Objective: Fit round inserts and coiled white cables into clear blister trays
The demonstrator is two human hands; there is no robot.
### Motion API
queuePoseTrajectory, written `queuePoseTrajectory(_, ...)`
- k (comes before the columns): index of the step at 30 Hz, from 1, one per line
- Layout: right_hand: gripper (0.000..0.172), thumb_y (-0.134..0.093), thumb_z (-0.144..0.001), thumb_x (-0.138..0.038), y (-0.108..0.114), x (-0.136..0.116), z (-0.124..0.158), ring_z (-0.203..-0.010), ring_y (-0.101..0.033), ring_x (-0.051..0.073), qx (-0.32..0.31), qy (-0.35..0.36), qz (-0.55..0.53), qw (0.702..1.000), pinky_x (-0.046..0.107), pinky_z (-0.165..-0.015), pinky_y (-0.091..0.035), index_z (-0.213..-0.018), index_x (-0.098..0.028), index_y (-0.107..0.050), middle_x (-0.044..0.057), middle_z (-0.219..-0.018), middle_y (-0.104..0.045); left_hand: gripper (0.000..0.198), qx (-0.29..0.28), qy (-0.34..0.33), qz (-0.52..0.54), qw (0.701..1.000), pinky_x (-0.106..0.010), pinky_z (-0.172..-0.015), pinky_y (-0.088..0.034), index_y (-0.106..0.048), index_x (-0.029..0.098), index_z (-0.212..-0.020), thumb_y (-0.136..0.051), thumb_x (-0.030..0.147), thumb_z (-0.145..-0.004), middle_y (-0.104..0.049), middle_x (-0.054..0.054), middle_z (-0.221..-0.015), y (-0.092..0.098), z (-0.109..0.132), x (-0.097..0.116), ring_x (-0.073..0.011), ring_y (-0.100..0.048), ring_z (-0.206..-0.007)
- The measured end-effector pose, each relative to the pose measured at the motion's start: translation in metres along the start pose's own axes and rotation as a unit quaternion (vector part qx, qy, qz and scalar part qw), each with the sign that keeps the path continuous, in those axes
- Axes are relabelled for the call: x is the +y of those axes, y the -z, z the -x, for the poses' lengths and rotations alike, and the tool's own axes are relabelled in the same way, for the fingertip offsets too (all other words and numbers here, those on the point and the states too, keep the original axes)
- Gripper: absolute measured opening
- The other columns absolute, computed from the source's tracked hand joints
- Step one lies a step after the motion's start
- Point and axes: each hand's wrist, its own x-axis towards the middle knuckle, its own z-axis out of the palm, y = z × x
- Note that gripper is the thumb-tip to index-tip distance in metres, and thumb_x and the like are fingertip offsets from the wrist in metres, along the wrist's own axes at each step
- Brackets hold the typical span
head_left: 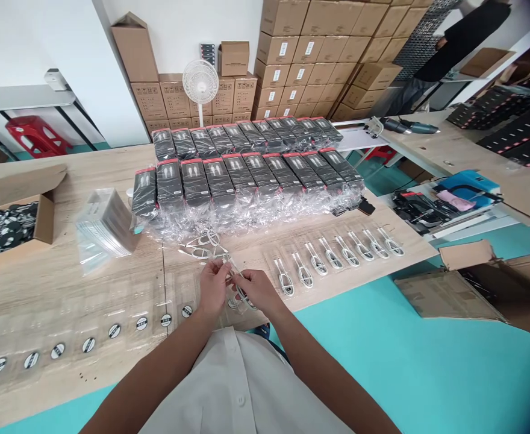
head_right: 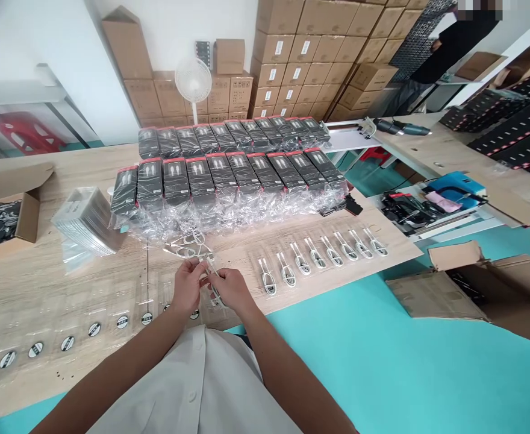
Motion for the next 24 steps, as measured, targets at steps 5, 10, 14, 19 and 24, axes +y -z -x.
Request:
queuePoseTrajectory(5,0.022,-0.056,-0.086,-0.031,-0.008,0.004,0.001,-0.06,-0.063,0.014,0.06,0.056,0.192,0.978,0.022,-0.055,-0.038,-0.069,-0.018,-0.063,0.002,-0.063,-0.067,0.036,0.006,0.002,0.012,1.0,-0.023,-0.049,-0.042,-0.053,0.02,-0.08,-0.079,0.038,-0.064,-0.057,0.005,-0.063,0.001,-0.003,-0.003,-0.0113,-0.056,-0.053)
queuePoseTrajectory(10,0.019,-0.053,-0.091,-0.035,-0.019,0.005,0.004,-0.067,-0.061,0.018,0.111,0.091,0.327,0.934,0.024,-0.058,-0.034,-0.084,-0.021,-0.064,0.003,-0.07,-0.068,0.035,0.036,0.013,0.008,0.999,-0.024,-0.051,-0.042,-0.051,0.02,-0.078,-0.079,0.038,-0.064,-0.055,0.005,-0.064,0.001,-0.005,0.002,-0.0113,-0.055,-0.056)
queuePoseTrajectory(14,0.025,-0.044,-0.097,-0.034,-0.017,0.001,0.01,-0.075,-0.061,0.018,0.123,0.135,0.309,0.933,0.025,-0.064,-0.038,-0.093,-0.023,-0.065,0.004,-0.082,-0.069,0.036,0.023,0.005,0.001,1.0,-0.025,-0.06,-0.048,-0.053,0.02,-0.08,-0.08,0.037,-0.063,-0.057,0.004,-0.071,0.005,-0.006,0.008,-0.011,-0.056,-0.064)
queuePoseTrajectory(19,0.021,-0.051,-0.092,-0.028,-0.007,-0.002,0.008,-0.095,-0.058,0.019,0.141,0.191,0.249,0.939,0.028,-0.081,-0.043,-0.084,-0.021,-0.07,0.007,-0.098,-0.067,0.037,0.007,0.02,0.012,1.0,-0.023,-0.064,-0.047,-0.053,0.021,-0.082,-0.082,0.036,-0.063,-0.062,0.001,-0.083,0.008,-0.003,0.009,-0.0132,-0.061,-0.078)
queuePoseTrajectory(24,0.024,-0.051,-0.09,-0.028,-0.002,-0.002,0.003,-0.078,-0.059,0.015,0.073,0.151,0.197,0.966,0.025,-0.071,-0.042,-0.075,-0.02,-0.068,0.001,-0.079,-0.063,0.041,-0.025,0.038,0.045,0.998,-0.029,-0.072,-0.05,-0.054,0.021,-0.088,-0.083,0.037,-0.063,-0.069,-0.002,-0.088,0.008,0.0,0.007,-0.0195,-0.068,-0.086)
